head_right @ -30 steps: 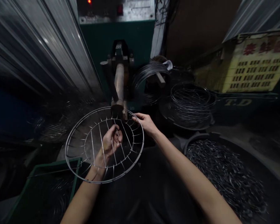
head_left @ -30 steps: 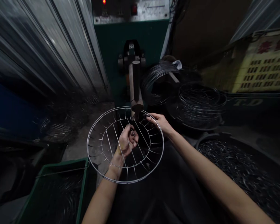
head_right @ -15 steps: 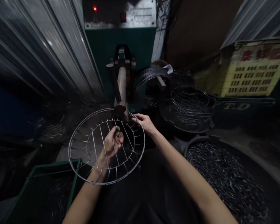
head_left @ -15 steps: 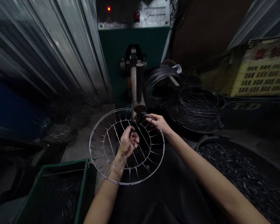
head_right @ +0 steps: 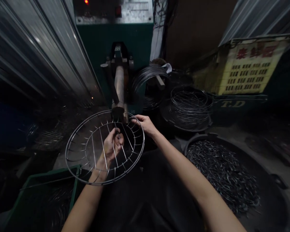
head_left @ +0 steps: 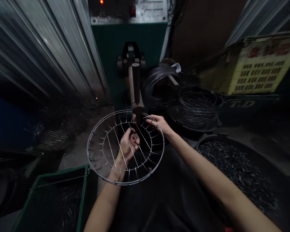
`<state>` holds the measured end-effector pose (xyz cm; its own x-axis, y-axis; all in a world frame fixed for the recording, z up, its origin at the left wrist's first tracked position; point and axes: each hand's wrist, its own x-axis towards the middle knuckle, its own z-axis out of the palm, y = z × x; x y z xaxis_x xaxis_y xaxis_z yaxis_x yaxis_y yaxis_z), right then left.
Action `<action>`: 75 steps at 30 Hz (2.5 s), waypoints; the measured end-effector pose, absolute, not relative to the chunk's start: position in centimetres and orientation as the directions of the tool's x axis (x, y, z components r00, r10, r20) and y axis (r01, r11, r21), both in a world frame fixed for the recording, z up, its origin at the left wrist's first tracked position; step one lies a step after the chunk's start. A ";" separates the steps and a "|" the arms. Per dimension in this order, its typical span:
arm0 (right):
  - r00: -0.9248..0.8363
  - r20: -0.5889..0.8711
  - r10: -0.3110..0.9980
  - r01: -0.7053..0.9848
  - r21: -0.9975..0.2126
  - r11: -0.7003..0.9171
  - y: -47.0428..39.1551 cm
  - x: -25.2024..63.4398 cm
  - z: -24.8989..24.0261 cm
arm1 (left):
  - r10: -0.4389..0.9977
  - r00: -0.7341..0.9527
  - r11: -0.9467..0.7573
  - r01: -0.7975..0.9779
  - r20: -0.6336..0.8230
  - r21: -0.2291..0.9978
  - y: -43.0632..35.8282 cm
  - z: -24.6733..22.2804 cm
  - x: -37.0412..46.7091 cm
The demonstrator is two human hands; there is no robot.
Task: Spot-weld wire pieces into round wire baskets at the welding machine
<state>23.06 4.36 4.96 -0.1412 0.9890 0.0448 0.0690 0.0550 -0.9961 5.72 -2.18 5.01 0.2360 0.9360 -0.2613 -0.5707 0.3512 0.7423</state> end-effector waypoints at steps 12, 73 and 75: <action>-0.141 0.108 0.984 0.103 -0.987 0.123 4.6 23.0 4.8 | 0.946 0.164 0.322 -0.560 -0.279 0.763 -2.8 5.1 6.7; -0.127 0.090 0.988 0.027 -0.995 0.095 3.8 23.3 5.3 | 0.987 -0.115 0.023 -0.581 -0.110 0.814 -0.1 5.0 5.0; -0.125 0.101 0.987 0.013 -0.994 0.104 4.5 22.8 5.3 | 0.984 -0.132 0.018 -0.589 -0.119 0.808 -0.1 5.1 5.2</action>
<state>22.79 4.49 5.26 -0.1254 0.9869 0.1015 0.0132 0.1040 -0.9945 5.25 -0.06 5.13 -0.1321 0.9841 -0.1186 -0.5890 0.0183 0.8079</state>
